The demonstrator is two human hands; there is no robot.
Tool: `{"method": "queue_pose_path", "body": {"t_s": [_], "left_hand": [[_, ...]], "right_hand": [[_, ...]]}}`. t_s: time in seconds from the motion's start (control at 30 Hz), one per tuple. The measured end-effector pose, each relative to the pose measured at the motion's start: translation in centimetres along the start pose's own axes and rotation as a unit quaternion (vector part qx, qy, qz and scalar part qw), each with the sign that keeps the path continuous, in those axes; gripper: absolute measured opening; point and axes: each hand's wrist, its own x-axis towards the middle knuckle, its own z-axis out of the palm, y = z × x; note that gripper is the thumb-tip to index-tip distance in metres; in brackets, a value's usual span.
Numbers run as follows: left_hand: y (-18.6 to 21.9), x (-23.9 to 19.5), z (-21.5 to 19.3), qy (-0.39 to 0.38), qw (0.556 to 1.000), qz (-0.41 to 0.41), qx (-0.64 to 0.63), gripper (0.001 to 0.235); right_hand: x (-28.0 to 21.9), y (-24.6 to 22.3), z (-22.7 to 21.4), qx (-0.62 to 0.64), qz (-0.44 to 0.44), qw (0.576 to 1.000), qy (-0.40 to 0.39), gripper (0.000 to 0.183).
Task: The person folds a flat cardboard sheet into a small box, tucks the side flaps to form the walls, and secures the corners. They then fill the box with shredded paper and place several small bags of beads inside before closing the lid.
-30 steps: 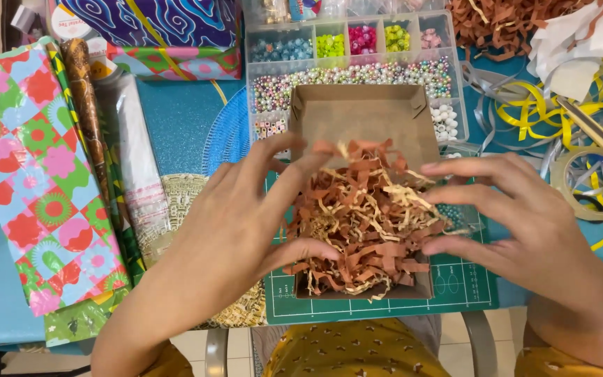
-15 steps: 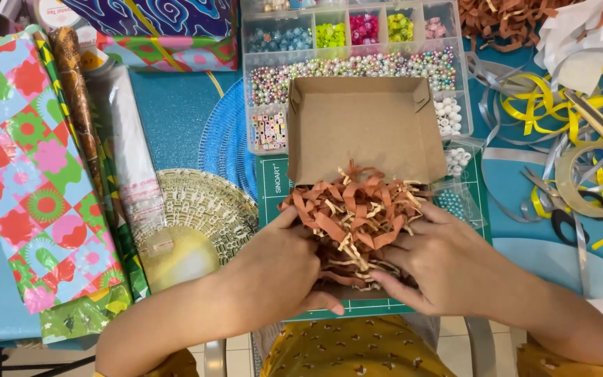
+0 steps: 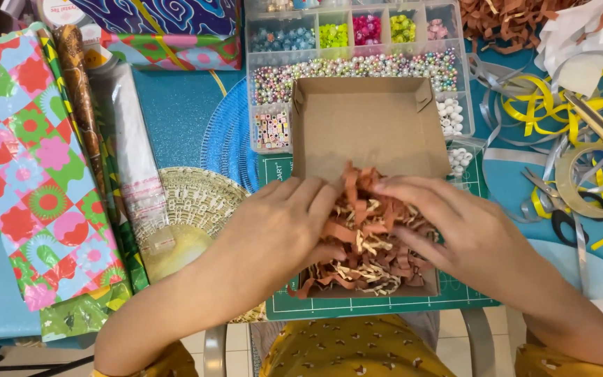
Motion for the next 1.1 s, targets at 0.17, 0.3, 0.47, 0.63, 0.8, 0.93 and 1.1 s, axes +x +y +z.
{"method": "queue_pose_path", "body": {"t_s": [0.17,0.3,0.47,0.63,0.8,0.93,1.1], "left_hand": [[-0.2,1.7,-0.4,-0.183,0.961,-0.071,-0.194,0.025],[-0.2,2.8,1.1,-0.227,0.943,-0.143,-0.195,0.028],[0.6,1.1,5.9,0.019,0.983,-0.065,0.170,0.014],[0.7,0.3,1.5,0.048,0.978,-0.060,0.193,0.014],[-0.4,-2.5,-4.9,-0.001,0.998,-0.026,0.050,0.047],[-0.8,-3.9,-1.3,-0.364,0.927,-0.062,0.066,0.071],[1.1,-2.3,0.5,-0.449,0.891,-0.004,0.066,0.033]], "right_hand": [[-1.2,0.8,1.1,0.072,0.099,0.988,-0.095,0.048],[-0.4,1.0,1.8,0.166,0.235,0.949,-0.131,0.034],[-0.1,1.3,3.9,-0.094,0.003,0.995,0.012,0.014],[0.3,0.8,-0.2,-0.083,-0.021,0.996,0.014,0.047],[-0.7,1.4,-0.3,0.132,-0.040,0.990,0.017,0.038],[0.7,0.5,2.7,0.067,-0.131,0.988,-0.057,0.044],[1.8,1.8,6.7,-0.033,-0.121,0.985,-0.118,0.078]]}}
